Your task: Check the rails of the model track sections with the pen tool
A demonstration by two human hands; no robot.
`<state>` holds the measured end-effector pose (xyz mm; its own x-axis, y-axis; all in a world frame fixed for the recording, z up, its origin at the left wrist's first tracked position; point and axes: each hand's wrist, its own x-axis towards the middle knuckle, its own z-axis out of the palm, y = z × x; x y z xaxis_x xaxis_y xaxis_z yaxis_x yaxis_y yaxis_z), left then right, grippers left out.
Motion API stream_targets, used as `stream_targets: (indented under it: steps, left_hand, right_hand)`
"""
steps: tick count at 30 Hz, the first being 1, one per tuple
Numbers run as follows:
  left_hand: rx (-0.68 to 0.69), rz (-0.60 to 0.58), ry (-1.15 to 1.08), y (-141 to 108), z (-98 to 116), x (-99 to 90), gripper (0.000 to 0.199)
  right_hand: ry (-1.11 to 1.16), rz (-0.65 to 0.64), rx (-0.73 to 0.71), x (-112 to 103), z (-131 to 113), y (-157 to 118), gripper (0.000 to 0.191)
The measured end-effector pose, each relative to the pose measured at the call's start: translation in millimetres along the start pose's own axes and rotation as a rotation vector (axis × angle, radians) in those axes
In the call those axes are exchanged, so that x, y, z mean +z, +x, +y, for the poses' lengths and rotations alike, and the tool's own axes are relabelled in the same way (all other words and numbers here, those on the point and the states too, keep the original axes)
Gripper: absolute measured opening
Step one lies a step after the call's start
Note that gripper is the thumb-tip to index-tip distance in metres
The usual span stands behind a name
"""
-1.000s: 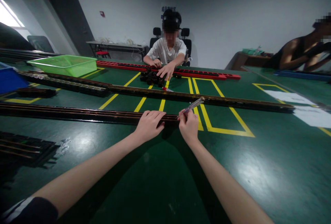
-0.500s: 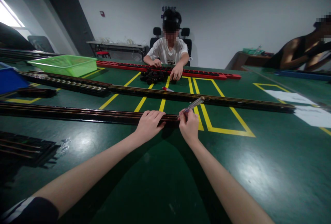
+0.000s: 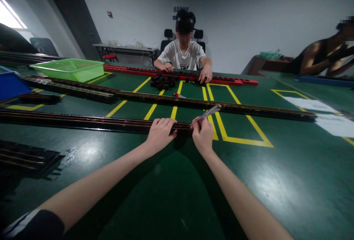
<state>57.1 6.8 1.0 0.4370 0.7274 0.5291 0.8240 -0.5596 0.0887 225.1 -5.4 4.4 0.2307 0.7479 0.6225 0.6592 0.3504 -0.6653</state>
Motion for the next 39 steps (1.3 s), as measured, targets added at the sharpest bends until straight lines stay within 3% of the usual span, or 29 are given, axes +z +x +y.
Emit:
stream_targets:
  steps: [26, 39]
  left_hand:
    - [0.01, -0.01, 0.039, -1.8, 2.1, -0.1, 0.029]
    - [0.009, -0.019, -0.006, -1.6, 2.4, -0.6, 0.03]
  right_hand:
    - [-0.017, 0.028, 0.034, 0.2, 0.7, -1.0, 0.015]
    - [0.024, -0.054, 0.032, -0.9, 0.7, -0.3, 0.021]
